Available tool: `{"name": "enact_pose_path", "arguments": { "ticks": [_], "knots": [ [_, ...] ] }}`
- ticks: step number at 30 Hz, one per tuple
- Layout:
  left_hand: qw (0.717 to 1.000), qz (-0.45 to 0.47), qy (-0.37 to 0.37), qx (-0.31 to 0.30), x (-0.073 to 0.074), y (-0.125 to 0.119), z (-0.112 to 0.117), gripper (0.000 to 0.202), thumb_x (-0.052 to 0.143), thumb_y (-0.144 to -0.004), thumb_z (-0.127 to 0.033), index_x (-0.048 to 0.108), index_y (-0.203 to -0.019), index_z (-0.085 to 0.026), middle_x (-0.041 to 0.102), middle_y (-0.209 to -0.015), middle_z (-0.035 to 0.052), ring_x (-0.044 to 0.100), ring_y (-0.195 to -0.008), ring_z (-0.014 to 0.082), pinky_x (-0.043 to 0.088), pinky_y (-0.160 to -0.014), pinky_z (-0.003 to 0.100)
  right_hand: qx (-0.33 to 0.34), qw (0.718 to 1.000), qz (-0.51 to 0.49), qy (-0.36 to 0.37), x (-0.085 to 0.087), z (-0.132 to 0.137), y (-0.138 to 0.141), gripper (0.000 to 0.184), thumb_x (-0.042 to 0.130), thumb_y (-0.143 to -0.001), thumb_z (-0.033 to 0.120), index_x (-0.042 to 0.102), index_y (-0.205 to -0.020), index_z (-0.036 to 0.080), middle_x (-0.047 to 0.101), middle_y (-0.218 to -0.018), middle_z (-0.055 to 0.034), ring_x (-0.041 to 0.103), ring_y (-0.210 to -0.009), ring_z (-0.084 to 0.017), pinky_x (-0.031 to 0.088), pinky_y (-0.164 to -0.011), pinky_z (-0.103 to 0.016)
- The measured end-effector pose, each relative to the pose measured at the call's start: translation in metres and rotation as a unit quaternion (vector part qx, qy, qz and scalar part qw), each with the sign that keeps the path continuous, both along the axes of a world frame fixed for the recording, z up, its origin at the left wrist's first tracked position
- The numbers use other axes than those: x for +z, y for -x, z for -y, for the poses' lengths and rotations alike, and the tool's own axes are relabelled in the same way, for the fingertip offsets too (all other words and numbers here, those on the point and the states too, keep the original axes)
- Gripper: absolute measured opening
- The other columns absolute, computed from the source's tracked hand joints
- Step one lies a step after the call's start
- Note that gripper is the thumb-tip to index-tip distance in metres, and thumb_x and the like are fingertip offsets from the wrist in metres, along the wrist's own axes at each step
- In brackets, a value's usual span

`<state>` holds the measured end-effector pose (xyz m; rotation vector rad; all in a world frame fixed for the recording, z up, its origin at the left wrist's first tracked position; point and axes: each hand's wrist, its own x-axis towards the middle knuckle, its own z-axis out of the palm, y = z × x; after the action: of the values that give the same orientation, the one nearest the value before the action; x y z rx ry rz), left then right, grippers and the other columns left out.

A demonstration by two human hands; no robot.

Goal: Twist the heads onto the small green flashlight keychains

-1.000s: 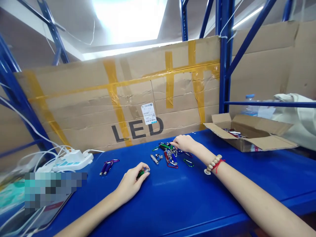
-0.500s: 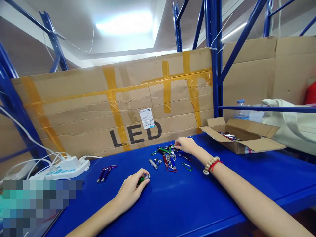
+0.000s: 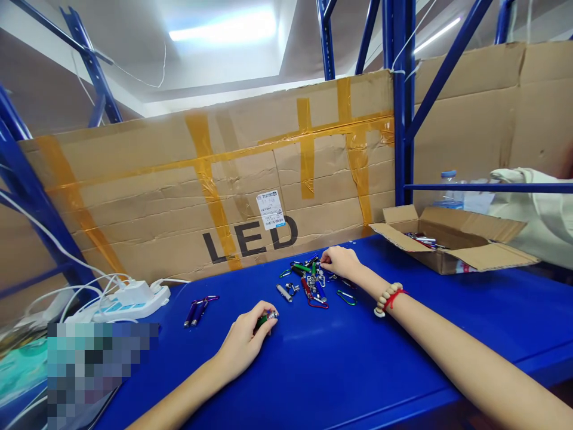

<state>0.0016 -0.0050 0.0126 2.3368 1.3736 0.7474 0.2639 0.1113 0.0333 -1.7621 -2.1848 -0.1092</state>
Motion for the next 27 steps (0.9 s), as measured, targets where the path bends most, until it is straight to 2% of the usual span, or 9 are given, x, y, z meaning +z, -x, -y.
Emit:
{"name": "enact_pose_path", "arguments": {
  "ticks": [5,9,15,22,27],
  "knots": [
    [0.999,0.035,0.011,-0.008,-0.002,0.001,-0.002,0.016,0.036,-0.091,-0.030,0.050,-0.094,-0.022,0.059,-0.070,-0.0028,0.056,-0.067,0.0140,0.040,-0.066,0.024,-0.004,0.996,-0.020,-0.084,0.005,0.007,0.006,0.023,0.045,-0.089,0.028,0.064,-0.098,0.019,0.062,-0.099,-0.0061,0.059,-0.087,-0.018,0.039,-0.060,-0.024],
    [0.997,0.070,0.016,-0.005,-0.003,0.002,-0.004,0.018,0.035,-0.091,-0.032,0.049,-0.093,-0.021,0.059,-0.069,-0.0031,0.056,-0.067,0.0139,0.041,-0.067,0.024,0.015,0.995,-0.026,-0.099,0.002,0.007,0.015,0.030,0.039,-0.092,0.033,0.065,-0.091,0.019,0.062,-0.092,-0.0056,0.059,-0.081,-0.017,0.036,-0.056,-0.024],
    [0.994,0.102,0.029,-0.008,-0.006,0.003,-0.004,0.018,0.035,-0.091,-0.033,0.049,-0.092,-0.021,0.057,-0.066,-0.0040,0.054,-0.065,0.0135,0.040,-0.068,0.024,0.021,0.997,-0.015,-0.078,-0.003,0.005,0.018,0.030,0.041,-0.091,0.038,0.066,-0.086,0.022,0.065,-0.088,-0.0036,0.060,-0.079,-0.018,0.035,-0.054,-0.024],
    [0.994,0.098,0.032,-0.020,-0.007,0.004,-0.003,0.018,0.036,-0.091,-0.034,0.050,-0.093,-0.022,0.056,-0.067,-0.0041,0.053,-0.064,0.0130,0.039,-0.066,0.023,-0.021,0.999,0.016,-0.021,-0.006,-0.009,-0.004,0.026,0.050,-0.086,0.036,0.067,-0.077,0.019,0.067,-0.078,-0.0052,0.061,-0.075,-0.021,0.034,-0.053,-0.025],
    [0.994,0.101,0.036,-0.026,-0.008,0.004,-0.004,0.018,0.036,-0.091,-0.033,0.050,-0.093,-0.022,0.056,-0.066,-0.0043,0.053,-0.064,0.0133,0.038,-0.066,0.024,0.031,0.999,0.017,0.002,-0.007,-0.011,-0.006,0.024,0.045,-0.088,0.032,0.066,-0.088,0.022,0.068,-0.087,-0.0025,0.061,-0.079,-0.017,0.039,-0.059,-0.023]
  ]
}}
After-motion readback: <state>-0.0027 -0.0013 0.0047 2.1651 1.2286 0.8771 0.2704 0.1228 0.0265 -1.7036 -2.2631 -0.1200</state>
